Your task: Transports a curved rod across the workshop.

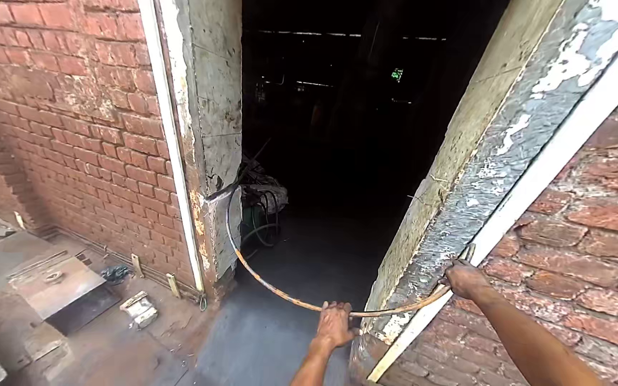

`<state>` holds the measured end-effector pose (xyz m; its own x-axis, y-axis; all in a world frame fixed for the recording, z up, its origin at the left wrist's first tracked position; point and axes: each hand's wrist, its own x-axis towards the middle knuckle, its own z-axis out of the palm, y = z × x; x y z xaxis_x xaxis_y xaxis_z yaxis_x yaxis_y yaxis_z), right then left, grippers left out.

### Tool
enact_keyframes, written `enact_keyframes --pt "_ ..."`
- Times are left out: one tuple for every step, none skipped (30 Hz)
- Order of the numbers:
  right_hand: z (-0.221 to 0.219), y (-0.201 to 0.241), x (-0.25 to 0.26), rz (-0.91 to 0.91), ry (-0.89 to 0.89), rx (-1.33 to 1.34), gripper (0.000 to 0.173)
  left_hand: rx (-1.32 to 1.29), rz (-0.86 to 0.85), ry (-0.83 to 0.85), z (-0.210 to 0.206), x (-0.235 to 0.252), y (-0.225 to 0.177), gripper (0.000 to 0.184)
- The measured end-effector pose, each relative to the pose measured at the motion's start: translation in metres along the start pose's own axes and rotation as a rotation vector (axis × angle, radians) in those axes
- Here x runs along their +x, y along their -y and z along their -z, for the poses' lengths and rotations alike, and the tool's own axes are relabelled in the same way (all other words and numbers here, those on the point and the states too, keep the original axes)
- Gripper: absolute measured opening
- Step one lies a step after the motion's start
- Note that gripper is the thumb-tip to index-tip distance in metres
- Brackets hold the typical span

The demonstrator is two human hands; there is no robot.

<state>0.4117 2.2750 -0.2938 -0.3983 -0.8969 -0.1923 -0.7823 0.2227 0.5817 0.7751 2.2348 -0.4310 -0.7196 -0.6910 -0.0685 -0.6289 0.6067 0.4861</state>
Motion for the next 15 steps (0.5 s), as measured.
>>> enact_keyframes --pt "-0.009 -0.003 0.0 -0.008 -0.005 -0.003 0.039 -0.008 0.003 0.015 -0.006 -0.001 -0.005 0.06" --pt "-0.017 -0.008 0.001 -0.008 -0.007 -0.016 0.043 -0.016 0.001 0.029 -0.01 -0.003 -0.01 0.061" --pt "-0.025 -0.014 0.002 0.0 -0.007 -0.029 0.046 -0.022 -0.003 0.033 -0.015 -0.006 -0.016 0.061" --pt "-0.03 -0.02 0.002 0.006 -0.006 -0.042 0.049 -0.022 -0.008 0.027 -0.018 -0.007 -0.022 0.061" --pt "-0.033 -0.026 0.001 0.01 -0.009 -0.047 0.05 -0.017 -0.012 0.015 -0.018 -0.008 -0.027 0.061" --pt "-0.035 -0.03 0.001 0.013 -0.015 -0.049 0.049 -0.009 -0.012 0.009 -0.017 -0.008 -0.031 0.061" --pt "-0.038 -0.032 -0.002 0.015 -0.011 -0.049 0.045 -0.003 -0.009 0.015 -0.018 -0.01 -0.036 0.062" --pt "-0.041 -0.033 -0.007 0.018 -0.002 -0.054 0.042 -0.001 -0.006 0.028 -0.022 -0.011 -0.04 0.063" --pt "-0.042 -0.035 -0.013 0.018 -0.001 -0.057 0.039 0.0 -0.004 0.042 -0.026 -0.012 -0.044 0.063" --pt "-0.042 -0.037 -0.018 0.014 -0.009 -0.048 0.038 -0.008 -0.003 0.05 -0.03 -0.012 -0.048 0.063" --pt "-0.043 -0.039 -0.023 0.01 -0.018 -0.031 0.037 -0.014 -0.003 0.057 -0.034 -0.013 -0.051 0.062" --pt "-0.043 -0.037 -0.03 0.005 -0.02 0.002 0.037 -0.017 -0.001 0.068 -0.038 -0.015 -0.052 0.063" --pt "-0.042 -0.034 -0.037 -0.001 -0.014 0.043 0.036 -0.017 0.001 0.082 -0.039 -0.018 -0.052 0.063" --pt "-0.045 -0.03 -0.042 -0.008 0.0 0.076 0.036 -0.015 0.003 0.096 -0.041 -0.021 -0.052 0.063" --pt "-0.05 -0.025 -0.046 -0.01 0.015 0.101 0.036 -0.013 0.006 0.114 -0.044 -0.024 -0.051 0.063"
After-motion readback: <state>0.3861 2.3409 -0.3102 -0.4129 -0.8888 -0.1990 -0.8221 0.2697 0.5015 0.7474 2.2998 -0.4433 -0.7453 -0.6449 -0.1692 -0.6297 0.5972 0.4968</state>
